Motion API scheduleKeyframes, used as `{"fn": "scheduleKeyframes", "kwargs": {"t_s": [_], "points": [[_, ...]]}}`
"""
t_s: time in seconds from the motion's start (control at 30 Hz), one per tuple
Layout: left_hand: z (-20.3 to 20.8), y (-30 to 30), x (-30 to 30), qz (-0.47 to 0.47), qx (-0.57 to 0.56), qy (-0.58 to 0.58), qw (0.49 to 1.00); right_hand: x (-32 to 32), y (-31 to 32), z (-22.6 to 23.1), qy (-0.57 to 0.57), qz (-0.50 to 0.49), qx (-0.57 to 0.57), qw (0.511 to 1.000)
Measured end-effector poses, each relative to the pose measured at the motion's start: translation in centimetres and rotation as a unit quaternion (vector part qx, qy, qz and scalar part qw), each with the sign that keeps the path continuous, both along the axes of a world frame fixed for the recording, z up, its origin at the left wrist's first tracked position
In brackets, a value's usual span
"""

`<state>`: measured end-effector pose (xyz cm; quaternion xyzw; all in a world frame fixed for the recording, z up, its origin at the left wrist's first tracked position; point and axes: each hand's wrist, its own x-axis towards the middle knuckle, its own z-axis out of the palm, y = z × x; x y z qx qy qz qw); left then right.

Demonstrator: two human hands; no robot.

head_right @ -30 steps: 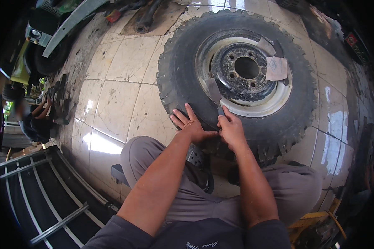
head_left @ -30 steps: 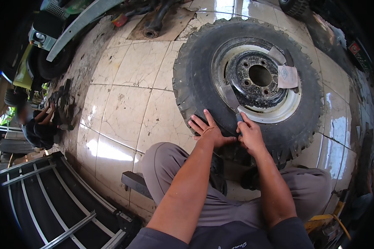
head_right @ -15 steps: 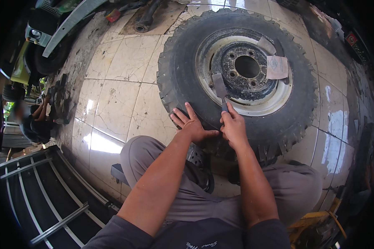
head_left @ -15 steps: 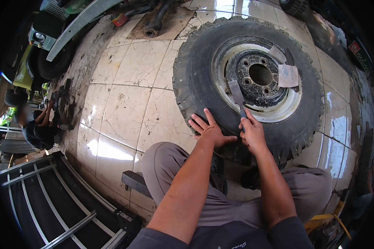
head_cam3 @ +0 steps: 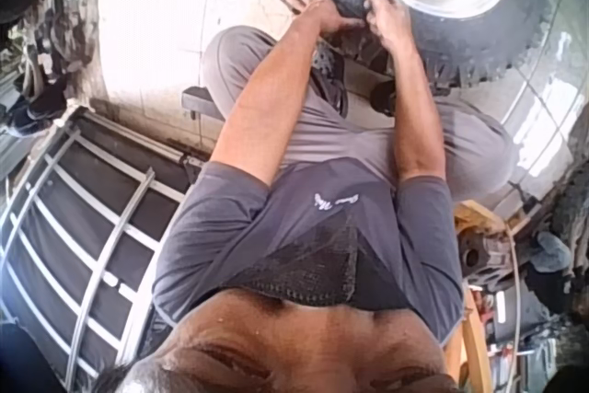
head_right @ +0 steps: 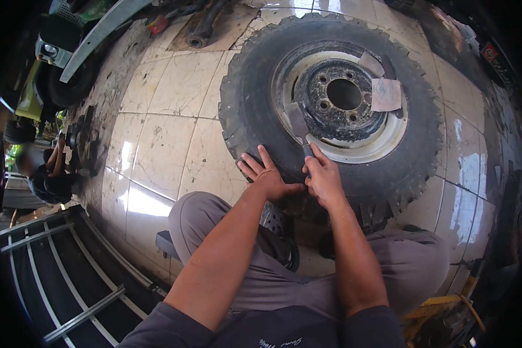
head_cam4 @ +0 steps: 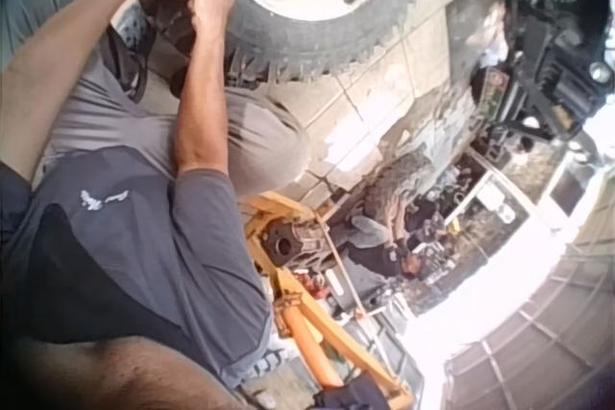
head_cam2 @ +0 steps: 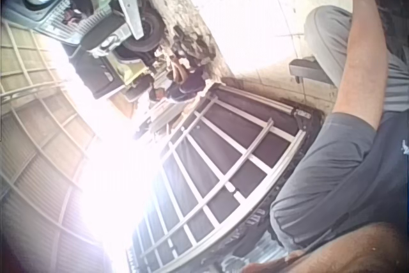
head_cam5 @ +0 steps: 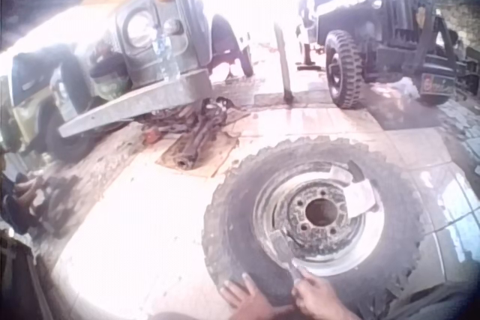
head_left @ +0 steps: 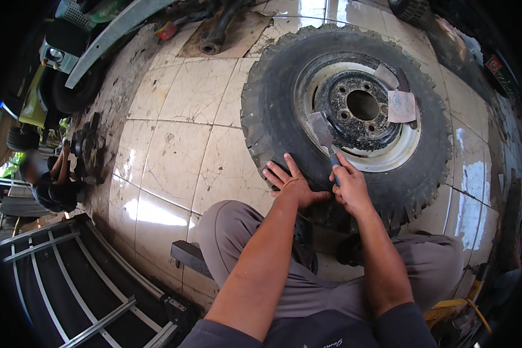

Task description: The person uses a scraper tool to clean the inner rim area of a large vehicle tire. They repeatedly scrape the surface between the tire bead and the metal rim, holding the tire steady with their left hand while working with the right hand.

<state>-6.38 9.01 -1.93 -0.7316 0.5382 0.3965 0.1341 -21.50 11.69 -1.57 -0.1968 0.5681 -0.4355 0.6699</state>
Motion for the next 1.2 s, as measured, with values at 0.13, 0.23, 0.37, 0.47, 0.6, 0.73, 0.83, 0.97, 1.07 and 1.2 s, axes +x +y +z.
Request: {"fn": "scheduleKeyframes", "kwargs": {"t_s": [0.13, 0.23, 0.37, 0.47, 0.6, 0.73, 0.83, 0.97, 1.07, 1.2], "points": [[-0.3, 0.0, 0.0, 0.005, 0.003, 0.0, 1.0, -0.1, -0.1, -0.3, 0.007, -0.017, 0.008, 1.0], [-0.1, 0.0, 0.0, -0.006, 0.003, -0.014, 1.0, -0.3, -0.1, -0.1, 0.006, 0.015, 0.026, 1.0], [0.3, 0.0, -0.2, -0.004, 0.01, 0.001, 1.0, -0.3, -0.2, -0.2, 0.007, -0.019, 0.0, 1.0], [0.2, 0.0, 0.1, -0.002, 0.007, -0.009, 1.0, 0.1, -0.2, 0.4, 0.0, 0.023, 0.027, 0.999], [-0.1, 0.0, -0.1, -0.009, 0.0, -0.017, 1.0, -0.1, -0.2, 0.1, 0.009, 0.015, 0.012, 1.0], [0.4, -0.1, -0.1, -0.011, 0.007, -0.016, 1.0, -0.5, -0.1, 0.5, 0.044, 0.008, 0.002, 0.999], [0.1, 0.0, -0.1, -0.015, 0.003, -0.032, 0.999, -0.6, 0.3, 0.9, 0.069, 0.067, 0.012, 0.995], [0.5, -0.1, -0.3, -0.012, 0.015, -0.021, 1.0, -0.5, 0.6, 0.7, 0.074, -0.013, -0.012, 0.997], [0.2, -0.1, -0.3, -0.012, 0.013, -0.03, 0.999, -0.6, 0.6, 0.8, 0.059, -0.02, 0.003, 0.998], [0.1, -0.1, -0.2, -0.007, 0.008, -0.027, 1.0, -0.6, 0.6, 0.5, 0.062, 0.041, 0.021, 0.997]]}}
